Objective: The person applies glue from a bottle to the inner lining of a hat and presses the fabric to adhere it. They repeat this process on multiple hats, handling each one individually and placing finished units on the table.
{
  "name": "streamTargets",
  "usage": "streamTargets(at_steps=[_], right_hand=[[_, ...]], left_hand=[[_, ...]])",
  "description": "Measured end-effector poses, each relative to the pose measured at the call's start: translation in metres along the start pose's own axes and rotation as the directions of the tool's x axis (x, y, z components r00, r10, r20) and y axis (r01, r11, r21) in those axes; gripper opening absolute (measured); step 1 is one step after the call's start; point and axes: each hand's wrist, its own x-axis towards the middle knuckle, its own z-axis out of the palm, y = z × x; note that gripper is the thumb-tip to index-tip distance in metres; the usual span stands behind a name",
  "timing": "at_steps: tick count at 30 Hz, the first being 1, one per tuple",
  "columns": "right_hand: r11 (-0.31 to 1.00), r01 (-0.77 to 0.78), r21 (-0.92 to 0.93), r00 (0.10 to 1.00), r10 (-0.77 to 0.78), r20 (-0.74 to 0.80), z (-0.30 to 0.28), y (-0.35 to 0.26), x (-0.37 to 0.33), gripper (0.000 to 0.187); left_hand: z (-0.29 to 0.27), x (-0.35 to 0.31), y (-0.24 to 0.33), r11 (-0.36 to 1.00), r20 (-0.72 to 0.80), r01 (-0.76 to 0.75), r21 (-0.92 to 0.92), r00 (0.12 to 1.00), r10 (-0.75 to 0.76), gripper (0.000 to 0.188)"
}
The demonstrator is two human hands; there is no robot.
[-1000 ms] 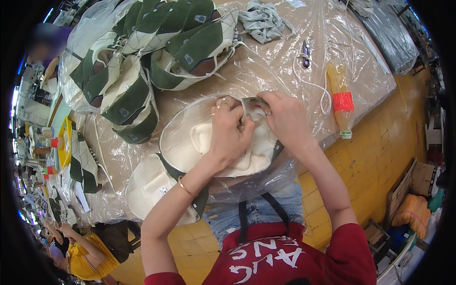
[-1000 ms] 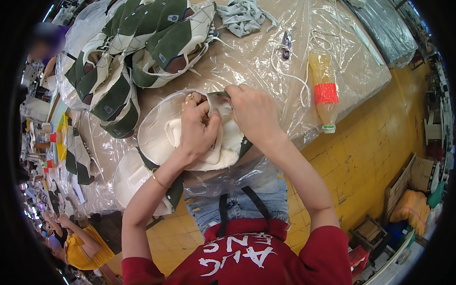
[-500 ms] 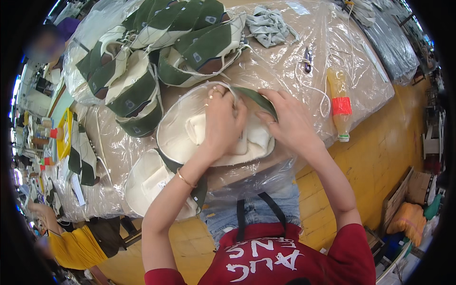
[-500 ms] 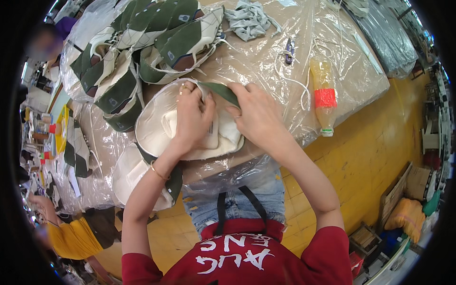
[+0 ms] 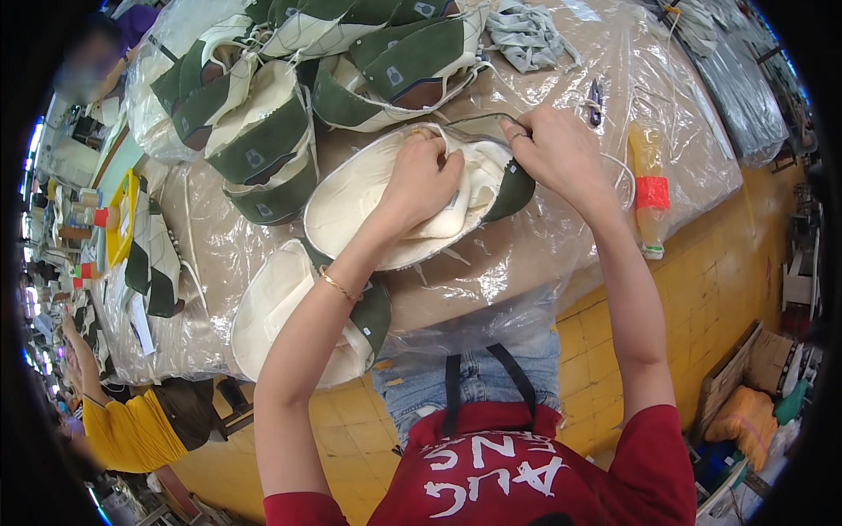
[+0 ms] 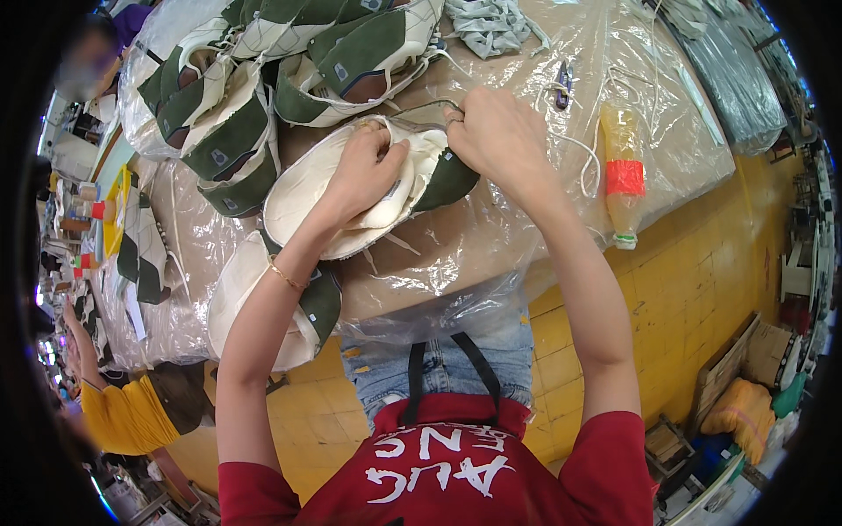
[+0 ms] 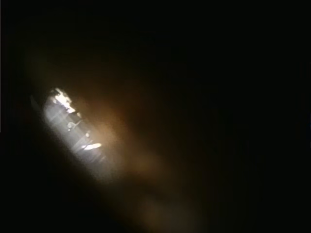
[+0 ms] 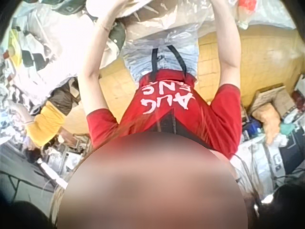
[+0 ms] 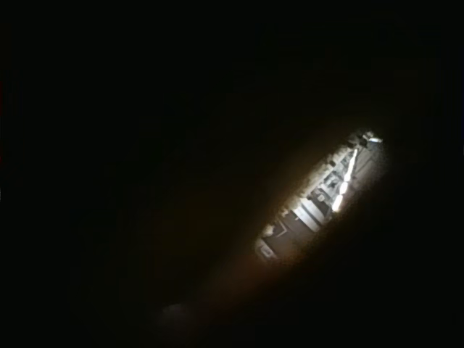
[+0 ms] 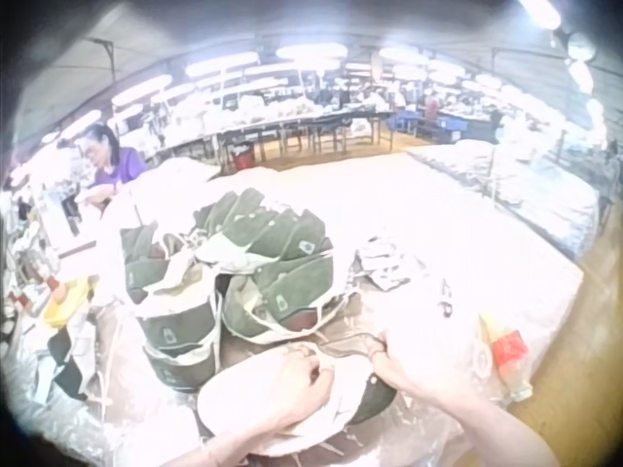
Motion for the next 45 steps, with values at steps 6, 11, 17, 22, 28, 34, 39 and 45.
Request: streamTargets(at_steps=[6,11,17,22,28,34,39,45], right_hand=[[0.972,0.193,0.133,0.981,-0.195,0.008,0.005,0.017,-0.014,0.035],[0.895,0.389,0.218,0.919,-0.36,-0.16,0.006,0.047,-0.064,0.02],[0.868,0.352,0.349,0.908,-0.227,-0.352,0.036,0.056,-0.103,0.027],[0.866,0.234,0.442,0.942,-0.09,-0.323,0.043,0.053,-0.117,0.036],[0.811,0.566,-0.149,0.696,-0.567,-0.44,0.042,0.045,-0.139,0.033],[0.676,0.606,-0.419,0.682,-0.713,-0.162,0.04,0.06,-0.155,0.02],[0.598,0.656,-0.461,0.623,-0.774,-0.116,0.039,0.066,-0.157,0.02],[0.586,0.661,-0.469,0.587,-0.793,-0.164,0.036,0.065,-0.154,0.018]], left_hand=[[0.003,-0.01,0.011,0.998,-0.137,-0.062,0.0,0.989,0.061,0.032],[-0.009,-0.061,0.053,0.878,-0.273,-0.24,0.414,0.887,0.372,0.029],[0.011,-0.081,0.078,0.897,0.201,-0.381,0.225,0.919,0.34,0.035],[0.006,-0.071,0.053,0.78,0.441,-0.599,0.183,0.759,0.479,0.026],[0.0,-0.064,0.041,0.631,0.524,-0.75,0.202,0.627,0.577,0.026],[-0.003,-0.067,0.027,0.536,0.592,-0.812,0.23,0.554,0.585,0.022],[-0.012,-0.07,0.016,0.597,0.474,-0.791,0.132,0.579,0.663,0.024],[-0.022,-0.068,0.013,0.692,0.481,-0.719,0.065,0.63,0.609,0.034]])
